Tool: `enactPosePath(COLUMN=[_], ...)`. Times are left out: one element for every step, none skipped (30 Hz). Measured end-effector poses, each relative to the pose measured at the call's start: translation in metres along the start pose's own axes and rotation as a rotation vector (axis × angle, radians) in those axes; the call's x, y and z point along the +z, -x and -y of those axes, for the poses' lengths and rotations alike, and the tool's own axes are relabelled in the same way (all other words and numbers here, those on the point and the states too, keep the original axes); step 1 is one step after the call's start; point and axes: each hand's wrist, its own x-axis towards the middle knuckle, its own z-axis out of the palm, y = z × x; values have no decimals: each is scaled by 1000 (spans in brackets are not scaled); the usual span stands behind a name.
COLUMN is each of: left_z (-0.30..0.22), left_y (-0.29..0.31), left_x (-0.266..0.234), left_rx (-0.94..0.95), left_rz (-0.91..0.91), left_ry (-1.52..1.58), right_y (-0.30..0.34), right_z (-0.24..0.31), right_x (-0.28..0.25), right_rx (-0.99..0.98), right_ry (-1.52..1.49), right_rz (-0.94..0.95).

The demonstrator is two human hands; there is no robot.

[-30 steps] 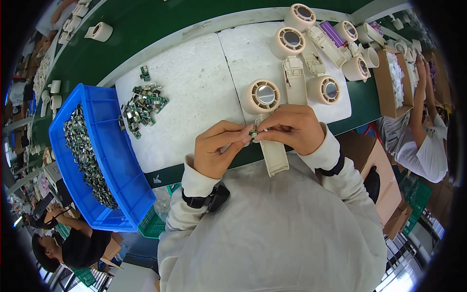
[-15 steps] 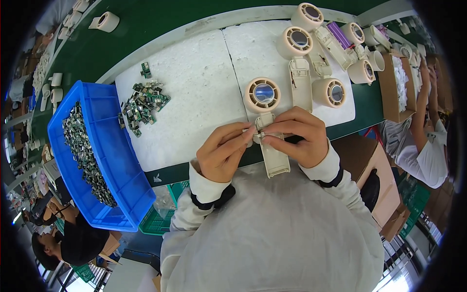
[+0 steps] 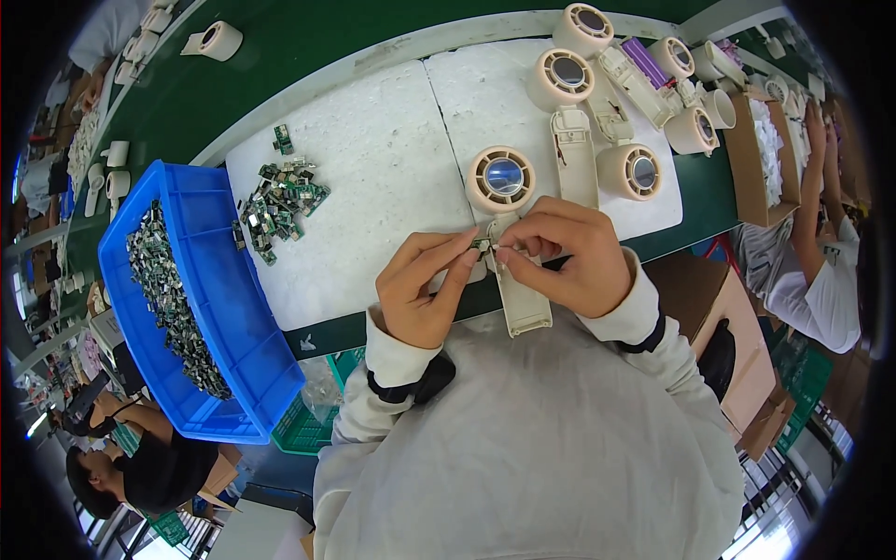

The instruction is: Assembling small electronic components into a circular jig on a factory production line.

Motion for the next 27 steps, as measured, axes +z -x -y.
enactPosePath(left_z=[-1,-2,-2,-1,0,1,2,1,1,0,-1,-1,-1,-1,-1,-2,-3,-4,-4,-3,-2,-1,0,-1,-1,-2,-2], left_y=[-1,-2,-3,-4,-4,-4,-5,-5,-5,-5,-4,-4,-3,-2,-2,-2,-1,-1,0,0,0,-1,0,1,4,8,8], left_x=[0,0,0,0,-1,-2,-2,-2,-2,-1,-1,0,1,2,3,4,5,5,5,5,5,5,5,5,5,5,5], left_rx=[-7,-13,-20,-19,1,21,42,44,60,74,89,92,107,121,135,135,131,126,121,120,148,177,206,206,188,168,152], left_rz=[4,9,14,16,36,55,75,77,79,81,83,83,57,30,4,4,-10,-22,-34,-34,-32,-32,-30,-29,-36,-42,-55], left_ry=[55,111,166,166,140,113,87,86,54,21,-12,-12,-34,-56,-79,-79,-88,-97,-106,-107,-116,-125,-133,-132,-137,-143,-149], right_y=[-3,-6,-8,-10,-12,-14,-16,-17,-18,-19,-20,-22,-23,-24,-23,-22,-20,-19,-19,-17,-16,-16,-15,-15,-14,-13,-14], right_z=[1,1,2,2,2,2,2,2,1,1,2,2,3,3,3,2,2,1,1,1,1,1,2,2,3,3,4], right_x=[-3,-5,-7,-9,-11,-12,-14,-16,-18,-19,-19,-20,-21,-21,-20,-18,-16,-14,-13,-13,-13,-13,-12,-11,-10,-8,-8], right_rx=[-12,-24,-24,-70,-115,-160,-160,-177,-193,-209,-209,-208,-208,-207,-208,-201,-195,-189,-190,-199,-208,-218,-218,-226,-234,-240,-245], right_ry=[25,50,51,93,136,178,179,216,253,290,289,296,302,308,308,278,248,218,217,216,214,214,215,222,229,235,236], right_rz=[36,71,68,84,101,118,115,143,171,199,197,210,224,238,238,211,186,161,162,153,142,131,131,127,124,121,123])
